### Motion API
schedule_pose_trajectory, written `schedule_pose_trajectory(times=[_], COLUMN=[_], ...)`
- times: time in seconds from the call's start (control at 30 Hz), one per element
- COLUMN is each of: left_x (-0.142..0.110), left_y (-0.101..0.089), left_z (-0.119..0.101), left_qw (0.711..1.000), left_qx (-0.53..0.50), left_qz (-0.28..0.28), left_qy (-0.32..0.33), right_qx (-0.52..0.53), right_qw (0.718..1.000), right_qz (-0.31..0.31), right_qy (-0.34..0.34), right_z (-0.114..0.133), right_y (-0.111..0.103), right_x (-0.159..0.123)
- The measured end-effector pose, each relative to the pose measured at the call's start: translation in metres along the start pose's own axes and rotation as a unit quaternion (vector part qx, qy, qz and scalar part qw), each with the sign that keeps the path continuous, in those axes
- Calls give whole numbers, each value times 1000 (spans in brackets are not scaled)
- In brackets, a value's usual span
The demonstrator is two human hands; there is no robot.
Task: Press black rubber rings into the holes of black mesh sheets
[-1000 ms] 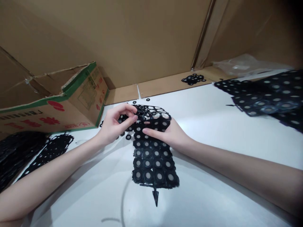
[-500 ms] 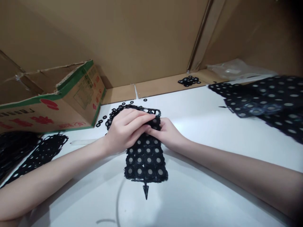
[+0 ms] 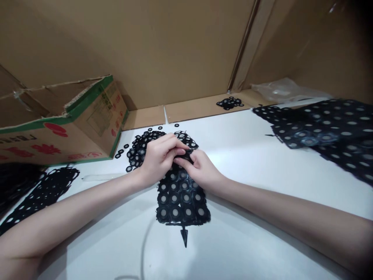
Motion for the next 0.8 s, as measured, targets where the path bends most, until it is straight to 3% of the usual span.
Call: schedule_pose_trajectory(times=[0.3, 0.47, 0.57, 0.7, 0.8], left_x=[11, 18, 21, 20, 12], left_y=[0, -6, -10, -29, -43], left_z=[8, 20, 33, 55, 57], left_qw=[996, 964, 945, 919, 952], left_qx=[-31, -139, -180, -158, -103], left_qz=[-32, -103, -144, -261, -197], left_qy=[-82, -202, -232, -250, -211], right_qx=[23, 46, 59, 105, 126], right_qw=[1000, 996, 996, 991, 986], right_qz=[8, 71, 63, 79, 110], right_qy=[-19, -32, -11, -1, -4], right_z=[-3, -1, -1, -1, 1], right_y=[2, 0, 0, -1, -3], right_x=[-1, 0, 0, -3, -4])
Point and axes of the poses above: each hand's wrist, its own x-axis towards the middle knuckle, its own y-axis out of the palm, z = x × y, the point moved 1 cm from there along x, towards the middle knuckle, and after that the axes turned 10 degrees about y, right-handed, at the moved point
